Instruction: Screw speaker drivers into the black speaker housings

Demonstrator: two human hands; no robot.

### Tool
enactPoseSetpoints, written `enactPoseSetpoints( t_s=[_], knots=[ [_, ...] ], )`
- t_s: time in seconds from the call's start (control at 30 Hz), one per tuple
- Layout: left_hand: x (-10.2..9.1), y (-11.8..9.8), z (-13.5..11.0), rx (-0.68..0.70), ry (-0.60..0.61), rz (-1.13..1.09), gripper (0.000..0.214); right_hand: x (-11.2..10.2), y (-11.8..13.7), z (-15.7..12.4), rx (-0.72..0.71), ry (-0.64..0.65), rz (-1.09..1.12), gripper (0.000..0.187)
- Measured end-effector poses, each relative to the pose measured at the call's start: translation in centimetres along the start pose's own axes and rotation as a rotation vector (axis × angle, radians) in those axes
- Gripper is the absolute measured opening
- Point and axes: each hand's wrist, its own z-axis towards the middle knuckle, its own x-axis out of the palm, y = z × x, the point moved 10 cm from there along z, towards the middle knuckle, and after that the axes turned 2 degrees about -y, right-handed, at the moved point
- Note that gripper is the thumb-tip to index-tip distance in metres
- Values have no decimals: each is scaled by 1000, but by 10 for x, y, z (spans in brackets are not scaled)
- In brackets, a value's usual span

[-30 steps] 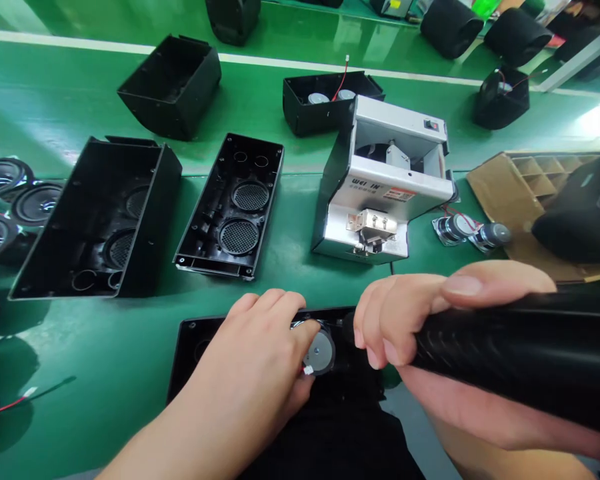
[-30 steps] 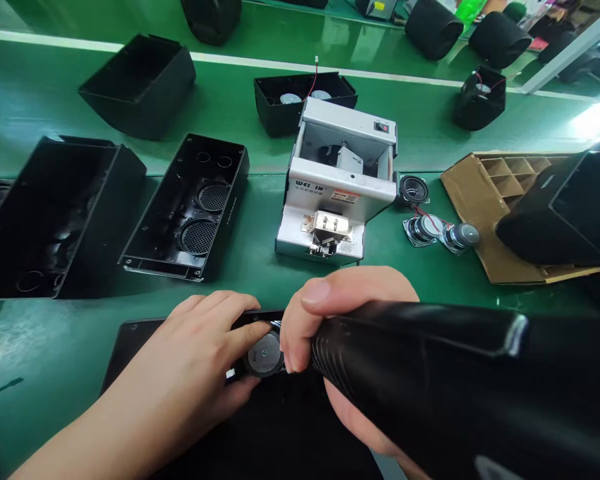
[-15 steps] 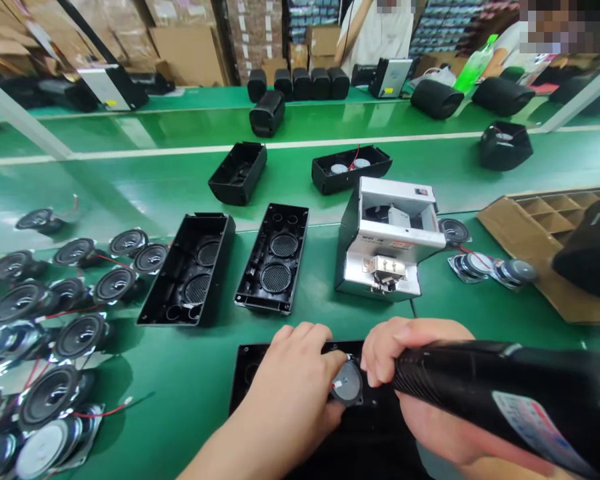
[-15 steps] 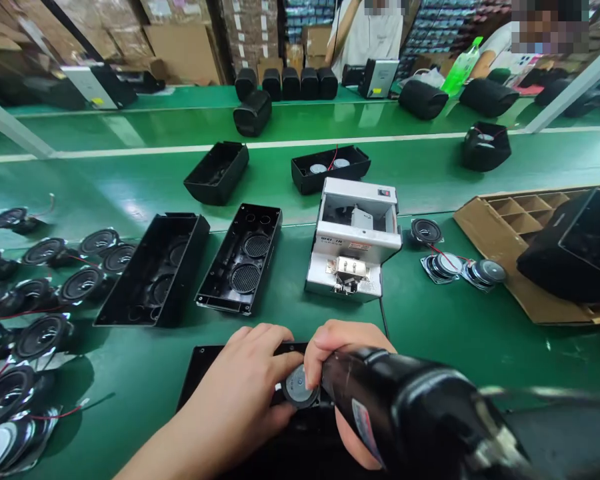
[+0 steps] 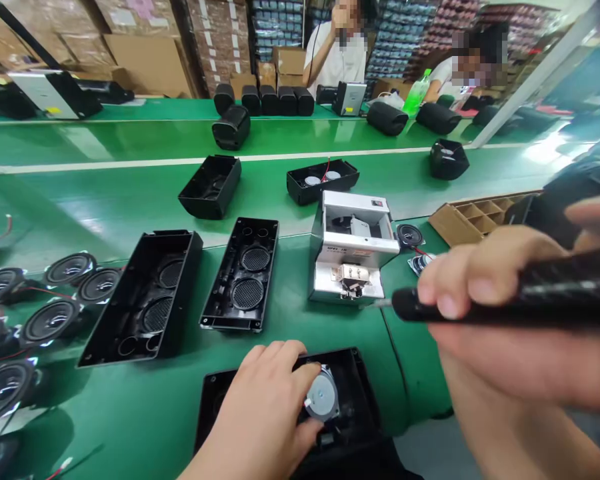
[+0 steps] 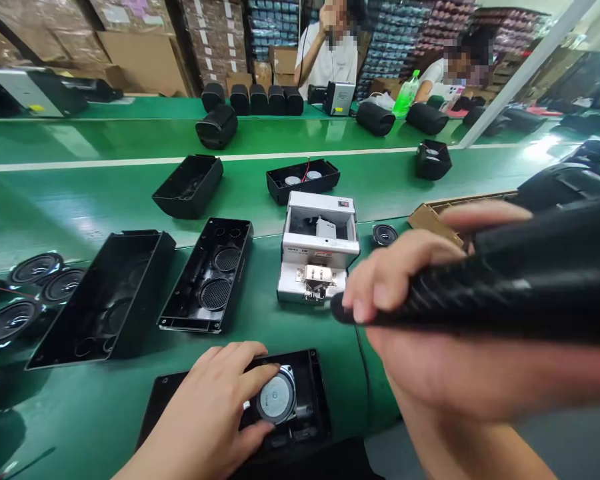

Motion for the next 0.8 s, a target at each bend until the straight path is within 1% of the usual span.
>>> enactPoseSetpoints(
  t_s=[0.03, 0.07, 0.1, 0.17, 0.2, 0.23, 0.37, 0.43, 0.6, 0.7, 0.8],
  knots=[
    [0, 0, 0, 7, 2, 5, 52, 4, 5, 12, -73, -12, -14, 47],
    [0, 0, 0, 9, 4, 7, 54, 8, 1, 21, -82, -37, -8, 56],
    [0, 1, 0, 8, 4, 7, 55, 14, -8, 27, -57, -48, -6, 63],
    [-1, 0, 0, 9, -2, 3, 56, 26, -33, 33, 46, -64, -9, 73],
    [-2, 0, 0, 14, -9, 2, 56, 30, -42, 33, 71, -58, -18, 77],
    [-2, -1, 0, 20, -13, 3, 56, 33, -47, 32, 66, -62, -30, 79],
    [-2, -4, -1, 38, -23, 14, 54, 31, -58, 26, 69, -56, -82, 76],
    [-2, -4, -1, 36, -23, 14, 53, 29, -57, 25, 68, -59, -100, 77],
    [-2, -4, -1, 36, -5, 1, 51, 28, -50, 25, 90, -41, -104, 85],
    [-2, -3, -1, 31, -9, 4, 50, 25, -48, 25, 66, -62, -88, 85],
    [-2, -2, -1, 19, -15, -3, 48, 25, -53, 24, 81, -53, -52, 81]
  ],
)
